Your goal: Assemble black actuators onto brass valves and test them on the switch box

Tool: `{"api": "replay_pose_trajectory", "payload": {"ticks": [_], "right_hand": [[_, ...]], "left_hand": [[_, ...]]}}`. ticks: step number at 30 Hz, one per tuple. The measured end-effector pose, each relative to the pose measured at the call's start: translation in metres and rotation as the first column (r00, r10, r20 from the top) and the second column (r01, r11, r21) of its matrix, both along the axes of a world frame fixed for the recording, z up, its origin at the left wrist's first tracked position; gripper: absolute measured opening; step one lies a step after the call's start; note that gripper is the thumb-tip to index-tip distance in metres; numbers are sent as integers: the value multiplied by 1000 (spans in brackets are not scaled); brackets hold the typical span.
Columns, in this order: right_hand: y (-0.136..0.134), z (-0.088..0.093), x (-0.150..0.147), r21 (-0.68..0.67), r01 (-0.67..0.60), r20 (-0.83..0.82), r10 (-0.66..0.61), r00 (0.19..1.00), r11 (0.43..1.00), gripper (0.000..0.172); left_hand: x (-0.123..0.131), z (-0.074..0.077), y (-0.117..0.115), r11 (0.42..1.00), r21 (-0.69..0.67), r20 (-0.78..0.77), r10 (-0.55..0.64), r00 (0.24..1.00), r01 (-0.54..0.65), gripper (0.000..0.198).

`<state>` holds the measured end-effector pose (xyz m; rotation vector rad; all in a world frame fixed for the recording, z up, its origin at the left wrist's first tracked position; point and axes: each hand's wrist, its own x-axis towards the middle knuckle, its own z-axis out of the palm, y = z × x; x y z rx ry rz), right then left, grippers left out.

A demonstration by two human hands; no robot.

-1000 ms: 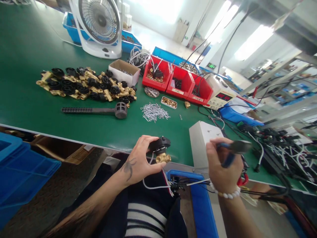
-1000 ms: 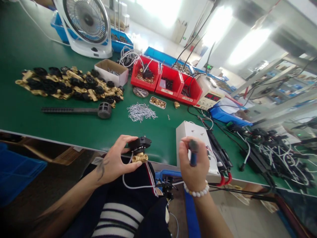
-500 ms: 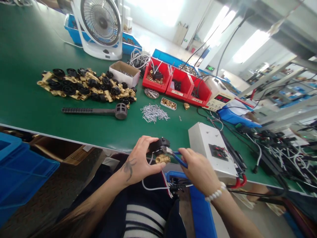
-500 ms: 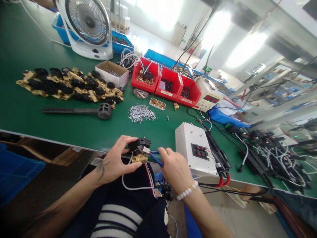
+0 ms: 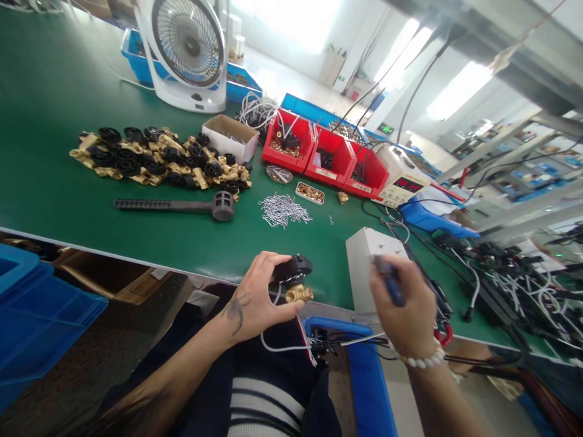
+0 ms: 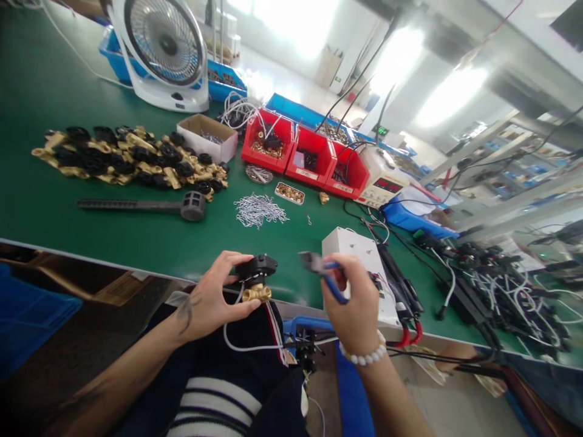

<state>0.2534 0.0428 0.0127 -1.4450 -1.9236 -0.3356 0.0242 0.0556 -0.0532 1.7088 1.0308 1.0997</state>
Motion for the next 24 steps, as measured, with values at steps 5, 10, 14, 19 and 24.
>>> {"api": "replay_pose_trajectory", "payload": {"ticks": [5,10,14,19,24], "right_hand": [[0,-5,-3,-88,-115,154,128,980,989,20],[4,-1,1,-24,-105,131,107,986,994,18],[4,-5,-1,161,-84,13,83,996,983,17],[5,-3,0,-251,-95,261,162,952,963,20],[3,-6,2,131,-18,-19,21,1000,991,19]], "left_hand": [[-1,1,-1,1000,-6,5,8,1000,-8,58],[-1,0,-1,1000,-7,20,3,1000,-3,56],[0,1,0,1000,17,1,6,1000,-6,56],[0,1,0,1000,-4,9,3,1000,-3,57],[0,0,0,1000,1,-5,8,1000,-8,58]]}}
